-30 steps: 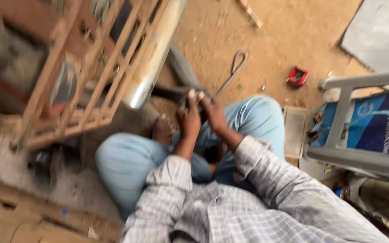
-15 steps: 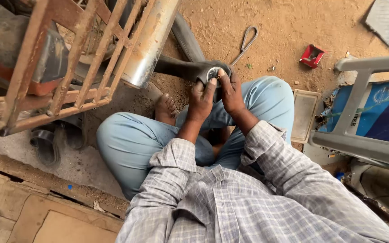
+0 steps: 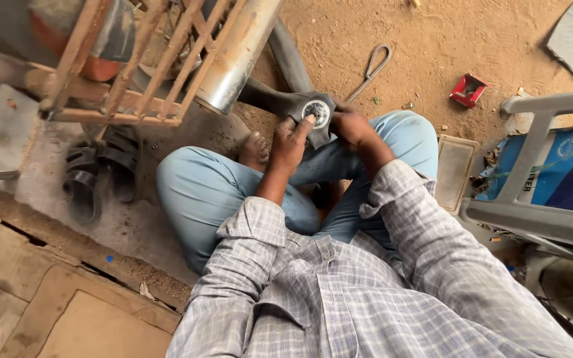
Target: The person sits on the ground beside an auto-rickshaw wheel hub and uses a long metal pry bar to press a bearing into the hub, repeatedly levering it against the vehicle frame. They reposition the hub and bearing by hand between levering motions and finally handle the pressed bearing with their fingers.
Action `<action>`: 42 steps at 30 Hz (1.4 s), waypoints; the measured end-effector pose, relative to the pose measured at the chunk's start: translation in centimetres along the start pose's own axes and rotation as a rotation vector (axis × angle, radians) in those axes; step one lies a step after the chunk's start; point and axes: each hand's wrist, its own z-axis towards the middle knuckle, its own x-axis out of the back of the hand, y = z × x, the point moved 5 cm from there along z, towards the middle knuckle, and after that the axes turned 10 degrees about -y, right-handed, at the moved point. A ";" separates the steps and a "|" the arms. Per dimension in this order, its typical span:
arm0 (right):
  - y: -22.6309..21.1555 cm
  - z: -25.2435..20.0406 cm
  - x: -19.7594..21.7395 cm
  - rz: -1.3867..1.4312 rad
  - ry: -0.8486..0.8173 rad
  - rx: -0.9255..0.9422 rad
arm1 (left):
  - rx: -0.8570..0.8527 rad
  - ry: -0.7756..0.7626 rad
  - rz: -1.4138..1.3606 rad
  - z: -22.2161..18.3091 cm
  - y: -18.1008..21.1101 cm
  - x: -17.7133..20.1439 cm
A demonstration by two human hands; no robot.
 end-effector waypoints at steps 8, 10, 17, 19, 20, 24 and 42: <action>3.9 5.8 1.1 -1.200 -0.289 -0.086 | -0.012 0.074 0.108 -1.9 2.9 2.7; 1.1 4.0 -3.8 -1.277 -0.360 0.179 | 0.075 0.112 0.107 -2.8 4.7 3.3; -2.6 1.3 -6.4 -1.136 0.158 0.067 | -0.006 0.245 -0.128 -5.1 4.3 7.1; -3.5 0.7 -6.3 -1.026 0.307 0.338 | -0.070 0.234 -0.219 -4.5 2.9 7.6; -3.8 0.6 -7.0 -1.031 0.301 0.334 | -0.070 0.240 -0.224 -4.4 3.2 7.4; -8.8 -2.7 -11.8 -0.511 -0.014 0.819 | -0.209 0.128 -0.342 -3.7 3.1 6.4; -6.8 -1.1 -15.4 -0.998 -0.191 0.050 | -0.168 -0.007 -0.490 -5.9 8.2 6.2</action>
